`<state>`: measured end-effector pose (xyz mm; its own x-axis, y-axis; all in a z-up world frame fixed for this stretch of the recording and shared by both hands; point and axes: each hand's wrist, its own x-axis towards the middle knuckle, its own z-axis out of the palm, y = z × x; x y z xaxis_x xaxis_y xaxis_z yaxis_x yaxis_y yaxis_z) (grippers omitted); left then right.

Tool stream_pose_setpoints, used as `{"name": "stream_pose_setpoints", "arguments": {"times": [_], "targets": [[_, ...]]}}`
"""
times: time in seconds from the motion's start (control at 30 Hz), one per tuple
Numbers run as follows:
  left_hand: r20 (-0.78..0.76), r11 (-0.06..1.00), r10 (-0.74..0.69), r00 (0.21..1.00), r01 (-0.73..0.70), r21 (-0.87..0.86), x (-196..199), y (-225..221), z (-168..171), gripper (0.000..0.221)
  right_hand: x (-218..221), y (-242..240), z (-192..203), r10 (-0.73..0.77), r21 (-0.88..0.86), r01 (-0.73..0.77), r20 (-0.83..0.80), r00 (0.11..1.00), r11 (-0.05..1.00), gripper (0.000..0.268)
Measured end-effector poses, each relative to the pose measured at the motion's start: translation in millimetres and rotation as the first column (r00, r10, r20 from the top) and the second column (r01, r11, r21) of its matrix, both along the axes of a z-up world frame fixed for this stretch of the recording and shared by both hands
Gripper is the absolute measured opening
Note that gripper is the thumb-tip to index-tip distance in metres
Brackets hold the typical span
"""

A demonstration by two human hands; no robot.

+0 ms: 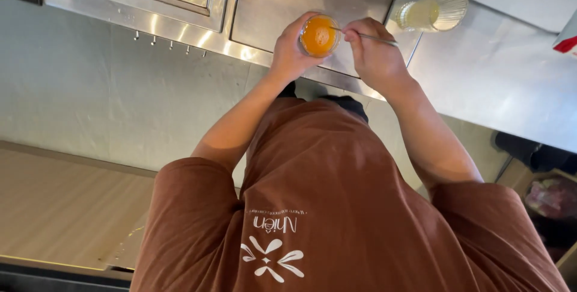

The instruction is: Preparing a beverage component by cleaning tools and mixing ingredients in a glass.

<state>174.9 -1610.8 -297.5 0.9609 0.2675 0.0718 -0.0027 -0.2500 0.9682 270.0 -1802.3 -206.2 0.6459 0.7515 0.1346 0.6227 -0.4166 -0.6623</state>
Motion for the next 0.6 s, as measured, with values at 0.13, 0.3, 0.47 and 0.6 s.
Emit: {"name": "stream_pose_setpoints", "arguments": {"times": [0.13,0.3,0.47,0.6], "targets": [[-0.021,0.997,-0.028,0.999,0.026,-0.068,10.3,5.2,-17.4,0.079,3.0,16.0,-18.0,-0.013,-0.024,0.010,-0.094,0.996,1.000,0.010],[0.040,0.998,-0.059,0.997,0.060,-0.032,18.6,9.4,-38.4,0.082,7.7,20.1,-30.6,-0.014,-0.033,0.018,0.117,0.993,0.999,0.008],[0.037,0.992,-0.124,0.992,0.123,0.017,22.3,12.7,-49.2,0.085,14.0,18.1,-30.7,-0.063,-0.044,0.062,-0.022,0.998,0.997,0.008],[-0.049,0.983,-0.099,0.994,0.106,0.153,15.6,15.7,-49.7,0.091,12.8,20.5,-23.3,-0.113,0.042,0.122,-0.185,0.976,0.992,0.010]]}}
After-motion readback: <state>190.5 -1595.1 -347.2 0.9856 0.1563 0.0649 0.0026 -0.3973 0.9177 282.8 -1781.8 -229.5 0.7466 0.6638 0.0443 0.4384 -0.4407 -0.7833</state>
